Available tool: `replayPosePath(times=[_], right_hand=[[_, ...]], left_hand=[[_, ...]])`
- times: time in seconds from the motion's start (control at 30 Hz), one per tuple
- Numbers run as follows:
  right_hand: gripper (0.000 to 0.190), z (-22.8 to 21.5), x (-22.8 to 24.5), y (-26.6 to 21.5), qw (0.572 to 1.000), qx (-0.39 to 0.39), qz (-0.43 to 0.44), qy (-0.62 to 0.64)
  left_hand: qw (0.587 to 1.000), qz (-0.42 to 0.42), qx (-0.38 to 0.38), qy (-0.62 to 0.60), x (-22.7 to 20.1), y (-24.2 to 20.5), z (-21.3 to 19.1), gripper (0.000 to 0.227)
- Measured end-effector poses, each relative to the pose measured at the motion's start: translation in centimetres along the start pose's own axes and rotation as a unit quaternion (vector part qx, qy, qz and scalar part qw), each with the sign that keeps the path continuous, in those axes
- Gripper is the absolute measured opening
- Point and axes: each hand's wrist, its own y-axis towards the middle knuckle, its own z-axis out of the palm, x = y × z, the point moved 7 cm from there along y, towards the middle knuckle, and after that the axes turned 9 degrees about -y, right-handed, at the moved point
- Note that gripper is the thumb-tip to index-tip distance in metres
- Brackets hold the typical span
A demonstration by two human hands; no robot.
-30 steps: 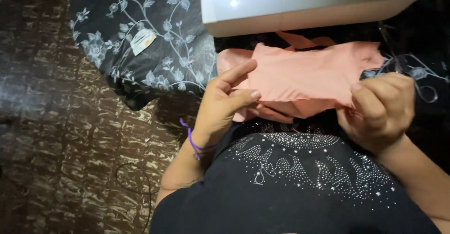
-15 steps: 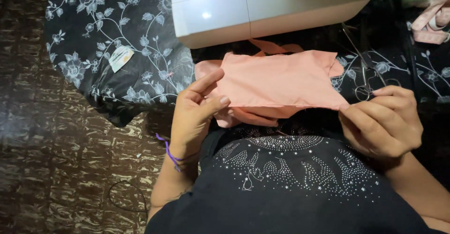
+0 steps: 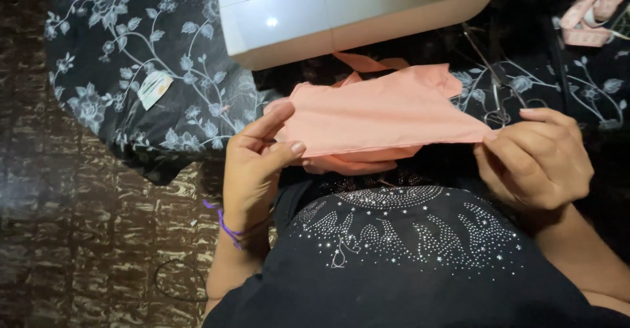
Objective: A person hand-sews a piece of pink fabric and uses scissors to trim the thread and edges at a sewing workstation.
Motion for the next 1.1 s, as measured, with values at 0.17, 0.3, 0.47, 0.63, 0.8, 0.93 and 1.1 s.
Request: replayPosePath(times=[0.17, 0.3, 0.47, 0.63, 0.8, 0.93, 1.1], right_hand=[[0.009, -0.2, -0.1, 0.4, 1.0, 0.007, 0.003, 0.004], [0.01, -0.5, -0.1, 0.7, 1.0, -0.012, 0.011, 0.008], [0.013, -0.7, 0.0, 1.3, 0.999, -0.015, 0.027, 0.022], [0.014, 1.6, -4.0, -1.0, 0.954, 0.093, 0.282, 0.044], [0.014, 5.1, -7.5, -2.0, 0.801, 0.091, 0.513, 0.297], [0.012, 6.5, -7.9, -2.5, 0.71, 0.093, 0.577, 0.393], [0.013, 6.2, -6.8, 0.3, 0.757, 0.143, 0.489, 0.409]], left_hand=[[1.0, -0.007, -0.015, 0.012, 0.2, 0.3, -0.7, 0.077], [1.0, 0.001, -0.014, -0.012, 0.0, 0.1, -0.7, 0.072], [0.999, 0.006, 0.002, -0.037, 0.0, 0.2, -0.8, 0.067], [0.99, 0.076, 0.095, -0.066, -0.9, 0.9, -0.1, 0.091], [0.97, 0.207, 0.063, 0.112, -1.4, 0.3, 1.2, 0.083], [0.842, 0.395, 0.015, 0.366, -4.3, -2.5, 5.0, 0.028], [0.793, 0.432, 0.185, 0.389, -3.9, -2.5, 10.4, 0.041]])
